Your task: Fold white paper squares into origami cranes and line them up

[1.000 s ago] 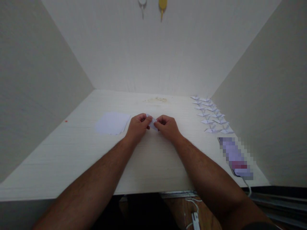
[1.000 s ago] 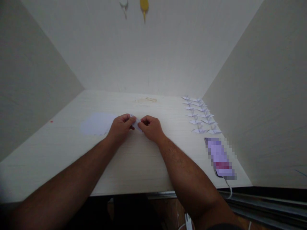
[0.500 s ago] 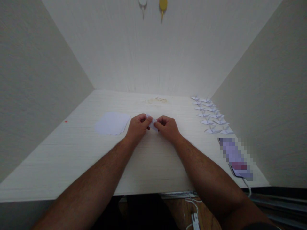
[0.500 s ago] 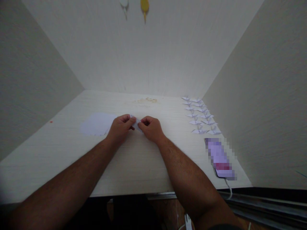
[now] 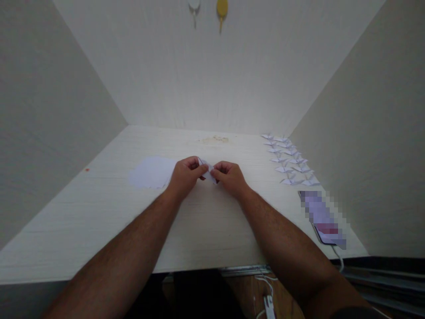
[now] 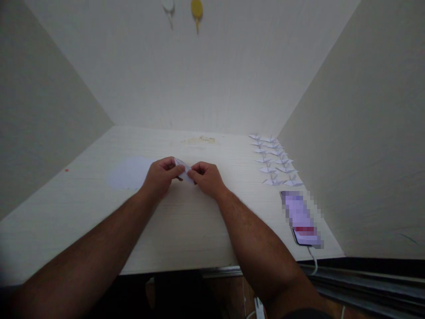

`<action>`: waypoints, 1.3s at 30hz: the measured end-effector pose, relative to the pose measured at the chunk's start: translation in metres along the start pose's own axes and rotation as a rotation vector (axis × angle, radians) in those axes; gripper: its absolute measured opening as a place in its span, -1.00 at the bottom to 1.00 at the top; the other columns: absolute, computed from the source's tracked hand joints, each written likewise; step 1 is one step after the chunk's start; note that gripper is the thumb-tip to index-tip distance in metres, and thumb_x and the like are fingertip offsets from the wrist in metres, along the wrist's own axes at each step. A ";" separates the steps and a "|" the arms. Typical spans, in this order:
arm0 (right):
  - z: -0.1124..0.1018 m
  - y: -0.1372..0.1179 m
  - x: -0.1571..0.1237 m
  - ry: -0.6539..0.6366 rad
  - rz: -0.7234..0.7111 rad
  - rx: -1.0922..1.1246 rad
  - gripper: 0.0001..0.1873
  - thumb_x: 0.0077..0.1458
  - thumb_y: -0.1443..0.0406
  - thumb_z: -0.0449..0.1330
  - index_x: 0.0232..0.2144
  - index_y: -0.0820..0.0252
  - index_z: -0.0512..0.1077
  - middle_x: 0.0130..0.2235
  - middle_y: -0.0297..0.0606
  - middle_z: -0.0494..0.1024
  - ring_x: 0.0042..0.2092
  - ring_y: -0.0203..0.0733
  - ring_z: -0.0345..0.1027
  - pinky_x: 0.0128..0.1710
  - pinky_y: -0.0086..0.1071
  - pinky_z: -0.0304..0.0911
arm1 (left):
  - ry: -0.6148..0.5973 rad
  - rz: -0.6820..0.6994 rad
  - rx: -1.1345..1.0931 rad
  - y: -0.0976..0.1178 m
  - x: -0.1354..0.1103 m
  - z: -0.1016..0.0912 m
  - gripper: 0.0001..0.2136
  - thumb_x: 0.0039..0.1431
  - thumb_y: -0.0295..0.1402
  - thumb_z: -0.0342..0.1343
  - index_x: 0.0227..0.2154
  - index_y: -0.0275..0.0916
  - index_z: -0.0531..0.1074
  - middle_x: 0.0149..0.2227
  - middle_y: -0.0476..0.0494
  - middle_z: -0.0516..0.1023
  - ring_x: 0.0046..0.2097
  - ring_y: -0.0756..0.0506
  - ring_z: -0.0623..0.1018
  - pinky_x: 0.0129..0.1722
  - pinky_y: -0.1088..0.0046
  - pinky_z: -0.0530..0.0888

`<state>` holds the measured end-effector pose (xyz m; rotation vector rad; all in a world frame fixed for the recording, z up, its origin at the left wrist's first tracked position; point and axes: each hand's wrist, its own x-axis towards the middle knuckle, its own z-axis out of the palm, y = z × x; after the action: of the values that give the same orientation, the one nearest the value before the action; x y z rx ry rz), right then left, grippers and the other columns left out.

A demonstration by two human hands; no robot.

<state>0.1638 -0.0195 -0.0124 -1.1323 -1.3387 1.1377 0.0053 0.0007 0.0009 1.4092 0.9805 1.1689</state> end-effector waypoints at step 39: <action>0.006 0.000 -0.003 0.044 -0.062 -0.200 -0.80 -0.02 0.18 0.20 -0.53 0.18 0.34 -0.58 -0.42 0.37 -0.54 -0.37 0.19 -0.54 -0.46 0.09 | 0.147 -0.037 0.199 0.013 -0.008 0.009 -0.78 0.06 -0.31 0.15 -0.63 -0.26 0.41 -0.65 0.00 0.42 -0.59 0.04 0.39 -0.57 0.52 0.36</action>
<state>0.1584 -0.0224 -0.0131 -1.2428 -1.4674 0.9446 0.0125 -0.0105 0.0127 1.4691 1.2501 1.1860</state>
